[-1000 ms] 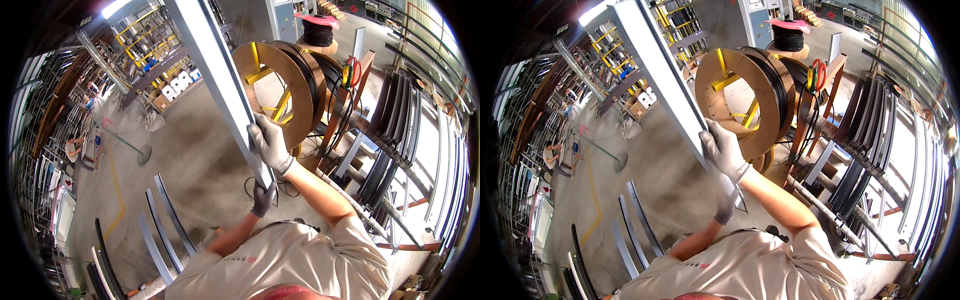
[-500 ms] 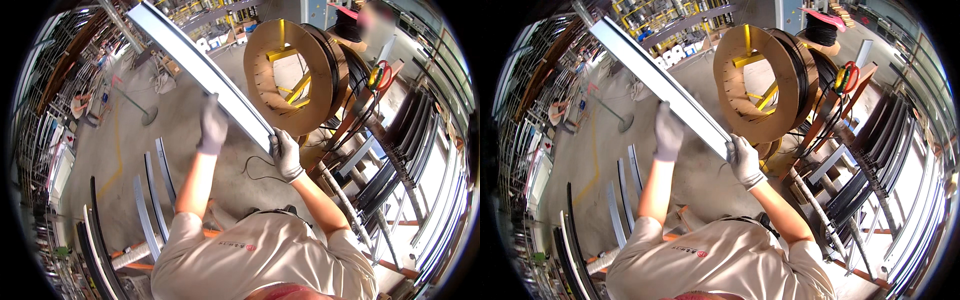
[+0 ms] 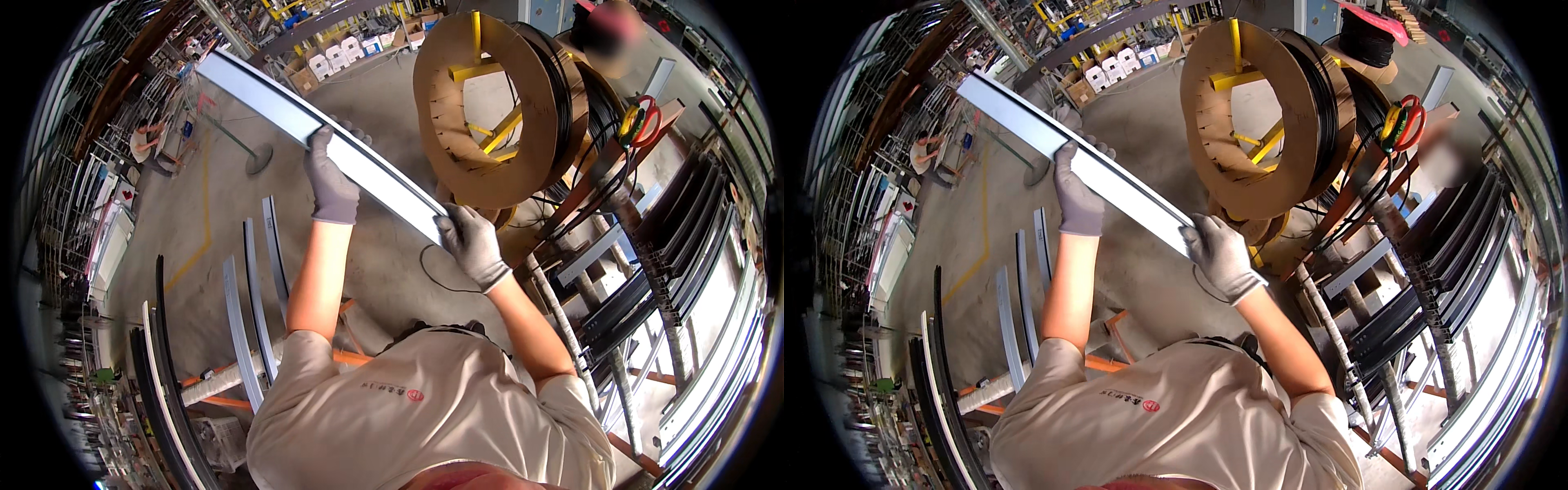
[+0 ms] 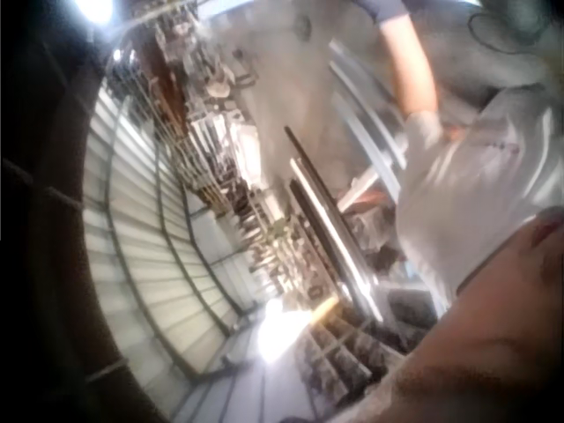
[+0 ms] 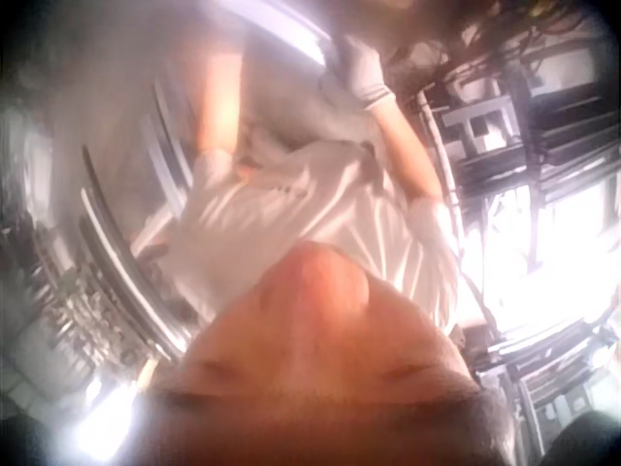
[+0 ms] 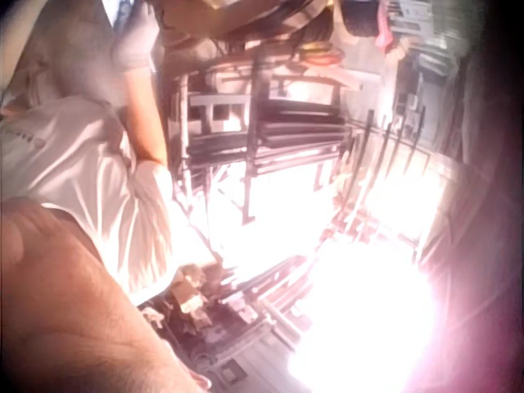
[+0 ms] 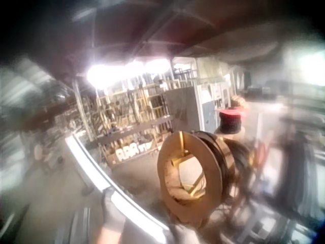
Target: The person handles long metal profiles in a workshop, using shears to cut a black cable and inserting it into a profile. They then walk to a storage shelf to retrieve small metal hardware from a box.
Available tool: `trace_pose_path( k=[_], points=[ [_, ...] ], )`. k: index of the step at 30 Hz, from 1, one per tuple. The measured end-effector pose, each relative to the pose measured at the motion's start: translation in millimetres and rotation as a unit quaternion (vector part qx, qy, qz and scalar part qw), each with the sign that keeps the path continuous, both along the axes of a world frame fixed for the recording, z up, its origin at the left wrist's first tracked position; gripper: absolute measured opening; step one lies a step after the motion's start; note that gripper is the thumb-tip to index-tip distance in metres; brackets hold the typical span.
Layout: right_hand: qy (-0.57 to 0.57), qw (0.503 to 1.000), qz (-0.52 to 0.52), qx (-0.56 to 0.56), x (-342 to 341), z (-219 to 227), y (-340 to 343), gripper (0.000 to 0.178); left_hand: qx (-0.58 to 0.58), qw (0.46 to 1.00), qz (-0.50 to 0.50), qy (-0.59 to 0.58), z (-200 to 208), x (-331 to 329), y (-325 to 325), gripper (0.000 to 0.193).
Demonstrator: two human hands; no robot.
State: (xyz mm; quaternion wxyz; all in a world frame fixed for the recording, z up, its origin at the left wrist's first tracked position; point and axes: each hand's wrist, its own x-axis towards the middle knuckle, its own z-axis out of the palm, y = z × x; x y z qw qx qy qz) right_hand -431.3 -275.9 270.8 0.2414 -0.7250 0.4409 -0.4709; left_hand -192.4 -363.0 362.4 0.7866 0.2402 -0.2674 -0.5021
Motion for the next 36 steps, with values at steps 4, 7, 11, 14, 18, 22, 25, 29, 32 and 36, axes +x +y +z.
trace_pose_path(
  k=[4,7,11,14,18,22,25,29,32,36],
  points=[
    [0.048,0.999,-0.003,-0.021,-37.5,-18.0,2.1,0.020,-0.017,1.000,-0.021,0.009,-4.4,3.6,1.5,0.023],
    [0.030,0.994,-0.066,-0.083,-37.1,-25.7,-0.9,0.016,0.005,0.999,0.001,0.042,-10.1,-8.5,-0.2,0.024],
    [0.056,0.997,-0.044,-0.033,-36.9,-40.4,-2.8,0.024,-0.012,1.000,0.025,0.014,-14.1,-9.1,16.6,0.025],
    [0.034,0.999,-0.024,-0.019,-43.1,-43.9,-1.8,0.030,0.002,0.999,0.041,0.021,-19.9,-14.1,25.3,0.025],
    [0.030,0.999,0.010,0.008,-49.1,-52.1,-3.8,0.036,0.010,0.997,0.065,0.029,-38.2,-14.0,34.2,0.027],
    [0.023,0.999,-0.020,0.024,-39.1,-58.2,-3.8,0.035,0.066,0.990,0.119,0.031,-51.1,-11.1,32.7,0.029],
    [0.042,0.998,-0.042,0.034,-30.5,-62.6,-8.8,0.037,0.071,0.991,0.112,0.030,-68.1,0.8,18.8,0.029],
    [0.040,0.995,-0.084,0.040,-14.0,-59.8,-29.0,0.045,0.093,0.987,0.112,0.064,-80.1,12.6,-10.7,0.029],
    [0.076,0.991,-0.101,0.049,3.5,-64.2,-47.0,0.049,0.079,0.990,0.092,0.068,-85.8,30.8,-31.1,0.025],
    [0.082,0.990,-0.101,0.046,37.4,-70.3,-75.6,0.050,0.095,0.989,0.078,0.084,-83.6,62.4,-62.5,0.022]
  ],
)
